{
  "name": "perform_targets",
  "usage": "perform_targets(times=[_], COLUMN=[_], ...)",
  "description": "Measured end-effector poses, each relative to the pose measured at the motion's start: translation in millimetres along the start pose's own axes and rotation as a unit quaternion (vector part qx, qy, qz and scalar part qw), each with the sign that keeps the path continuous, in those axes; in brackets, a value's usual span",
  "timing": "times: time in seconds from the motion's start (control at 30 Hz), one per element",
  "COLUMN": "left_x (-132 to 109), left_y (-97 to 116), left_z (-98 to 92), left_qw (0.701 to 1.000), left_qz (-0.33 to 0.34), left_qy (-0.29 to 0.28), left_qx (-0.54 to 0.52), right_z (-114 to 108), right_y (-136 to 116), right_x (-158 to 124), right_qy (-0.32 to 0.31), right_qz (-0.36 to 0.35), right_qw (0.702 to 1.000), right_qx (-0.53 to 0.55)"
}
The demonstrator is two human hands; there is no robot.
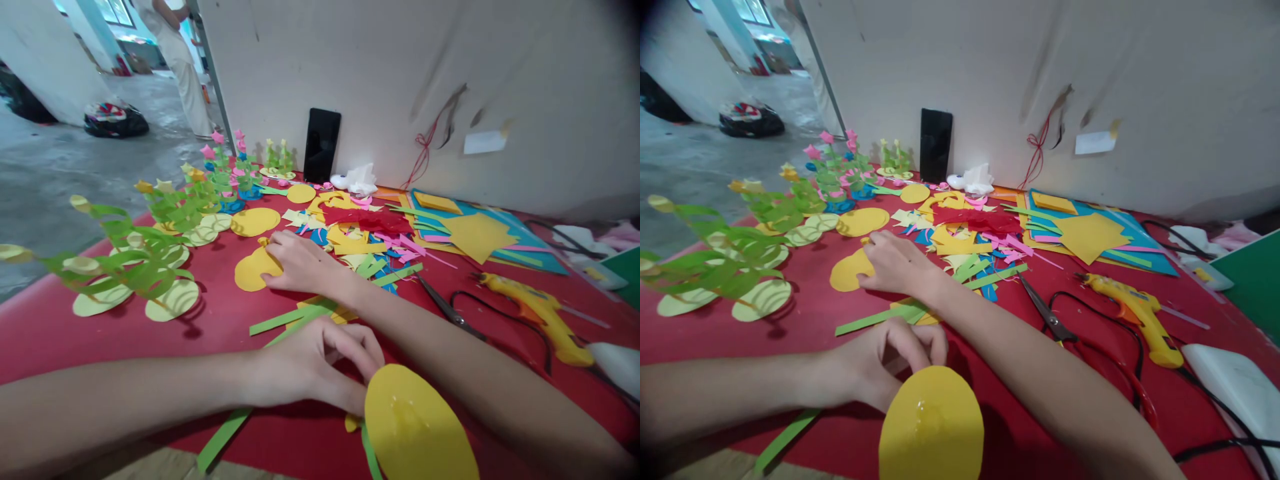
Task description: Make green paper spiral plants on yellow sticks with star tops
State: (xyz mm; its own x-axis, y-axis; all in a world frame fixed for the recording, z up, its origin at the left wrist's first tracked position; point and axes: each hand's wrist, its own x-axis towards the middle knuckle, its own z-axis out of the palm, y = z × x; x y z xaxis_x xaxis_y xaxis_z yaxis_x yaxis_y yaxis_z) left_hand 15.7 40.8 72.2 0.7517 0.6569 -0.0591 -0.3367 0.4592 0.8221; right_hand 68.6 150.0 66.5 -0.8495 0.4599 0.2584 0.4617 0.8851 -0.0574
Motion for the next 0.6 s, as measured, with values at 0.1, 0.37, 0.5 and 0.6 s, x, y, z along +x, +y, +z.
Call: perform_targets(times=[0.1,0.37,0.5,0.6], left_x=[-1,-1,-1,-1], left_y=[0,0,-1,0], left_z=[0.0,-1.0,-1.6,-2.0], left_qw=[1.0,1.0,1.0,0.999], left_qz=[-0.001,0.001,-0.002,0.005], left_qy=[-0.001,0.001,0.005,0.011], left_qx=[0.005,0.02,0.013,0.031], right_z=[-3,9,0,-23], right_y=[0,11,17,19], right_x=[2,7,-2,-23], right_qy=[-0.011,0.008,0.063,0.139], right_qz=[-0.007,-0.052,-0.028,0.015], right_qw=[1.0,0.999,0.997,0.987], right_qx=[-0.012,0.005,0.044,0.075])
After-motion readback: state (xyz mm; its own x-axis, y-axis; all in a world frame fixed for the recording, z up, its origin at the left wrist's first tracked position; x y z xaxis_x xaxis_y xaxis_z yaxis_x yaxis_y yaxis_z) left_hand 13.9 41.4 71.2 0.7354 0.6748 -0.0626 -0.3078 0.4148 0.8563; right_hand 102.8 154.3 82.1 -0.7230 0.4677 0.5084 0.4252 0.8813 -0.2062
